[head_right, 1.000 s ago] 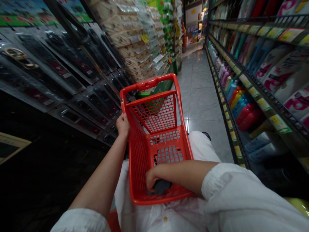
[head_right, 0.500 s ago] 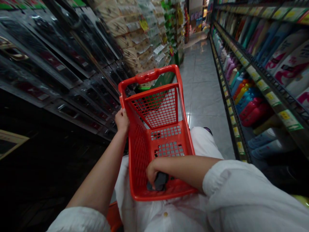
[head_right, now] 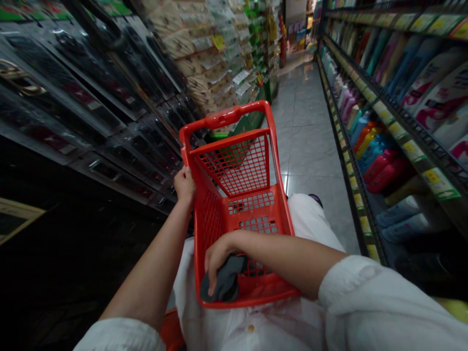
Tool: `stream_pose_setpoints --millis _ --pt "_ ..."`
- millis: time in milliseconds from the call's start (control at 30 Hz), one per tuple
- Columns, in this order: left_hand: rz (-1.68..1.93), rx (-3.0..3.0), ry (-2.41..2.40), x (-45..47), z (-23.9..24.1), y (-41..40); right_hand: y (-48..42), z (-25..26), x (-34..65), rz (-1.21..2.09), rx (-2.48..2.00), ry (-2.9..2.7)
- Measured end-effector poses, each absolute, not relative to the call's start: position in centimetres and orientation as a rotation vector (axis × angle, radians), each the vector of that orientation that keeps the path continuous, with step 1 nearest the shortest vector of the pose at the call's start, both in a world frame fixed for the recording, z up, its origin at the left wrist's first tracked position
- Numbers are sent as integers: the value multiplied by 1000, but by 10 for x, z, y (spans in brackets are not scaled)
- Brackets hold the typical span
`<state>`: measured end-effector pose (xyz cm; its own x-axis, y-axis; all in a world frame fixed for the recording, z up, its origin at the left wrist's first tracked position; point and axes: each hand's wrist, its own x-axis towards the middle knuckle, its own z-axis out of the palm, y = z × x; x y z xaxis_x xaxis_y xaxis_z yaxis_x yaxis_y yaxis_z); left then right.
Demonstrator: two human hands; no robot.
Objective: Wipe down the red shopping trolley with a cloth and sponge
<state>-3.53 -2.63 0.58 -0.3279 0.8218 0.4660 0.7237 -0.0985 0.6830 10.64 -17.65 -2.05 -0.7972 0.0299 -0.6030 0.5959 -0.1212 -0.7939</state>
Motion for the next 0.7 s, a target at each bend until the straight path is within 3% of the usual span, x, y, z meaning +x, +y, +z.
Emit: stream_pose_setpoints --millis 133,300,367,533,700 --pt "1411 1753 2035 -36 5 -25 -156 3 117 -2206 744 1833" --pt "1408 1755 2047 -35 4 -25 -128 4 118 -2449 1472 2188" --pt "1409 1747 2051 -35 4 -25 -131 -1 117 -2274 1644 2482" --pt "1424 1738 2036 -38 3 -26 -164 0 116 -1633 1473 2813" --pt "1442 1743 2026 -40 1 -26 -160 -1 111 -1802 1548 2689"
